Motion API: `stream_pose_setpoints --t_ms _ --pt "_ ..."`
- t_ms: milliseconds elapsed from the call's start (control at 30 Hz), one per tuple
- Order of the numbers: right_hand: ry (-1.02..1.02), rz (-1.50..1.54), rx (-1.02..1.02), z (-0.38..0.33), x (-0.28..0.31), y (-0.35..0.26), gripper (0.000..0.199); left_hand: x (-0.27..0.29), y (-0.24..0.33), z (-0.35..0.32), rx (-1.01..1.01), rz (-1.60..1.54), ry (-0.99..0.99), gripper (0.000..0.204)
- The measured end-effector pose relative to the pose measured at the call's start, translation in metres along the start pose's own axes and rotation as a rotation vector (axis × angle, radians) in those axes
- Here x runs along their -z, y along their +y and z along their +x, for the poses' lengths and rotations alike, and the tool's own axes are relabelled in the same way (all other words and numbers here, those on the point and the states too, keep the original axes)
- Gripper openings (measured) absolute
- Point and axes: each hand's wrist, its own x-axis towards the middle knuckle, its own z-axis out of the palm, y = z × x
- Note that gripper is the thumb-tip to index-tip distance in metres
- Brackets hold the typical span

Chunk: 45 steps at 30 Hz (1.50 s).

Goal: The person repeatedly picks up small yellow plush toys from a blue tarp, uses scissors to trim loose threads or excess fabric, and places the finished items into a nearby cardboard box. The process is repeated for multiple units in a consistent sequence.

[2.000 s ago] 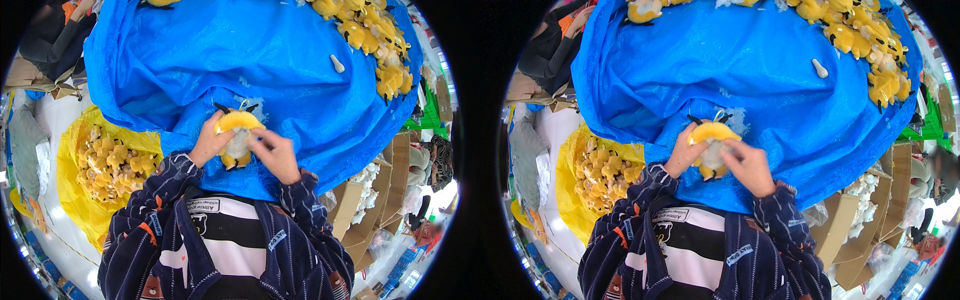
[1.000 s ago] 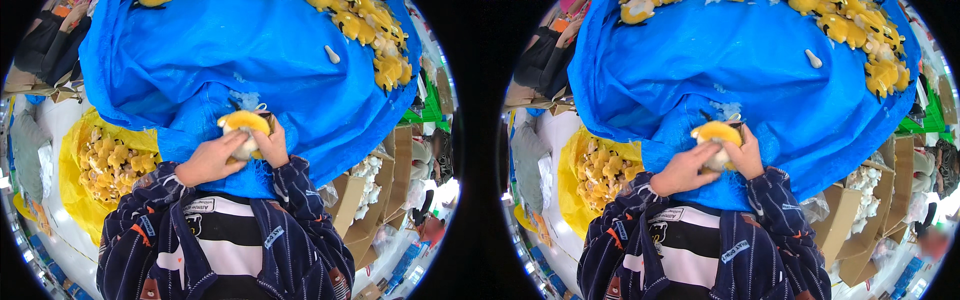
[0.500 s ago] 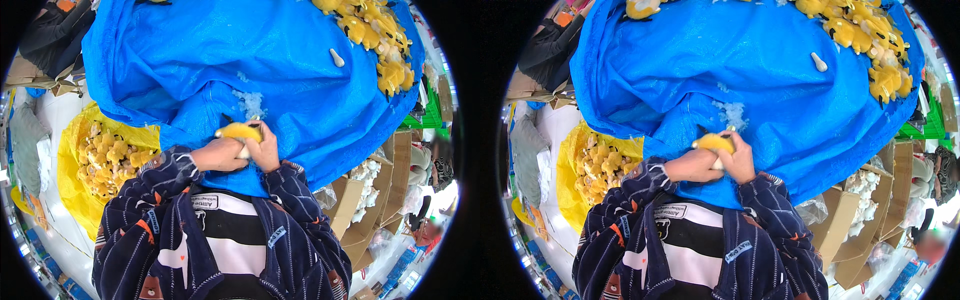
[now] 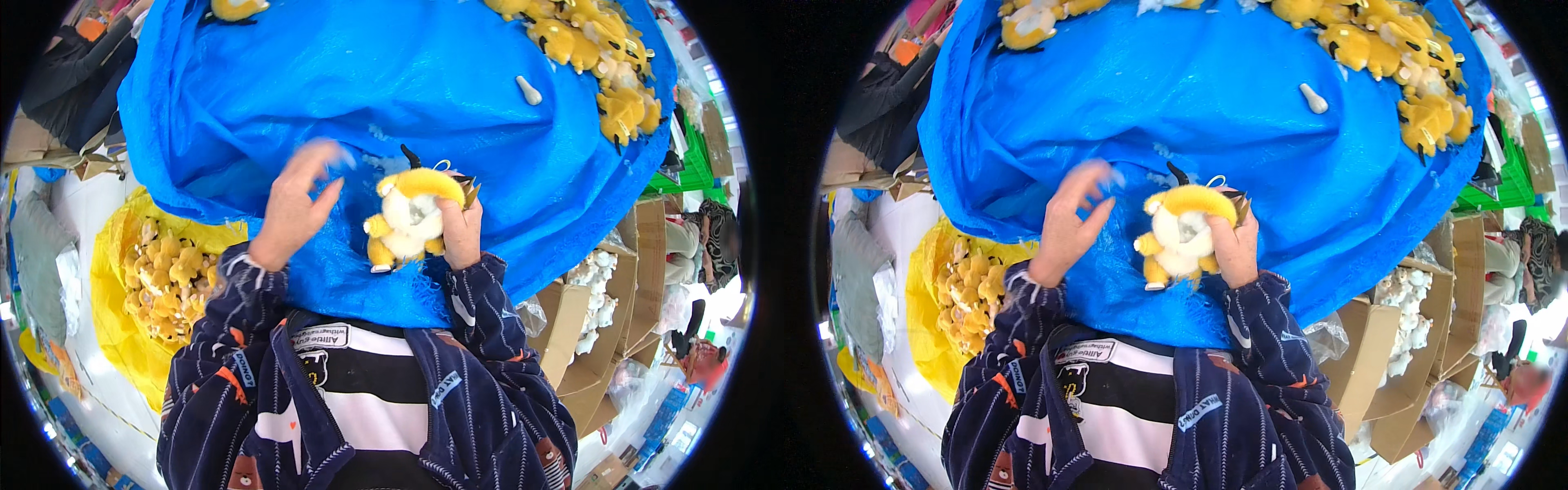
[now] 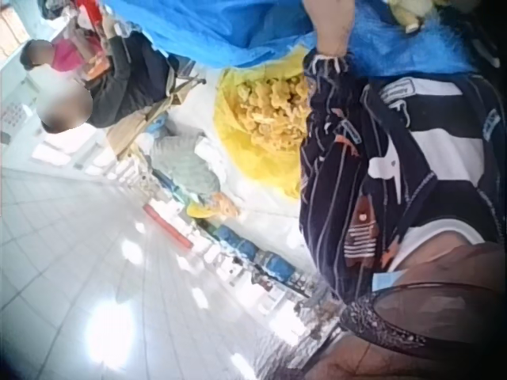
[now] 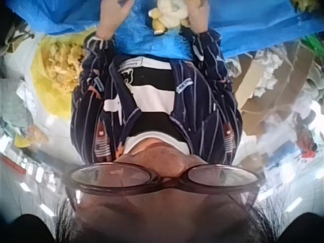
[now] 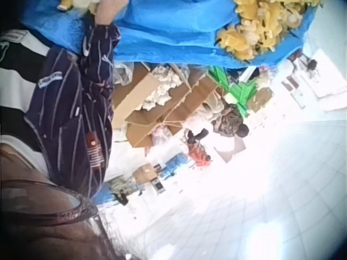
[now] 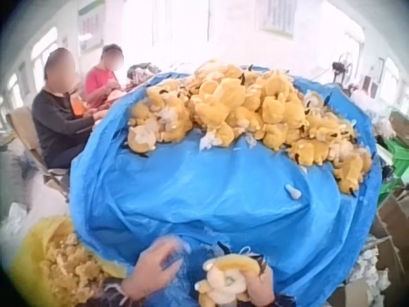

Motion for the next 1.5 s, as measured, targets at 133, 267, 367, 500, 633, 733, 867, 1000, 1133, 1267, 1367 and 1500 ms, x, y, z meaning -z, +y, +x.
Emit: stream_pose_setpoints --t_ms 133,267,367,500,633,733,867,1000,1133,1267,1367,1500 --pt "0.035 0.139 -0.07 0.009 0.003 -0.008 0.023 0.012 0.016 -0.011 0.312 -0.214 -0.104 0.079" --pt "0.003 -0.01 -0.025 0.015 -0.008 -0.005 0.024 -0.04 -0.007 -0.024 0.304 -0.933 -0.488 0.064" --pt "0.032 -0.78 0.33 0.016 -0.02 -0.014 0.027 -0.067 -0.003 -0.024 0.478 -0.971 -0.468 0.05" --pt "0.156 -0.879 0.264 0.005 -0.024 -0.061 0.023 -0.066 -0.002 -0.018 0.574 -1.235 -0.267 0.042" --pt "-0.152 -0.908 0.418 0.002 -0.012 -0.054 0.019 -0.057 0.004 -0.017 0.628 -1.398 -0.255 0.039" --pt "-0.19 -0.796 0.386 -0.009 -0.028 -0.037 0.017 -0.061 0.003 -0.021 0.62 -1.361 -0.172 0.037" --pt "0.033 -0.259 -0.139 -0.005 -0.036 -0.022 0.02 -0.069 -0.001 -0.027 0.581 -1.149 -0.043 0.034" --pt "0.076 0.048 -0.255 -0.003 -0.028 -0.024 0.025 -0.064 0.001 -0.027 0.555 -1.143 -0.01 0.035" --pt "-0.285 -0.646 0.109 -0.02 -0.016 -0.043 0.033 -0.058 0.002 -0.023 0.602 -1.37 -0.047 0.038" --pt "-0.326 -1.091 0.543 -0.026 -0.027 -0.027 0.038 -0.051 0.003 -0.023 0.584 -1.472 -0.2 0.044" --pt "-0.335 -1.058 0.589 -0.027 -0.026 -0.027 0.033 -0.044 0.005 -0.026 0.706 -1.484 -0.262 0.047" --pt "-0.139 -0.951 0.607 -0.03 -0.026 -0.015 0.028 -0.049 -0.005 -0.031 0.736 -1.545 -0.334 0.049"
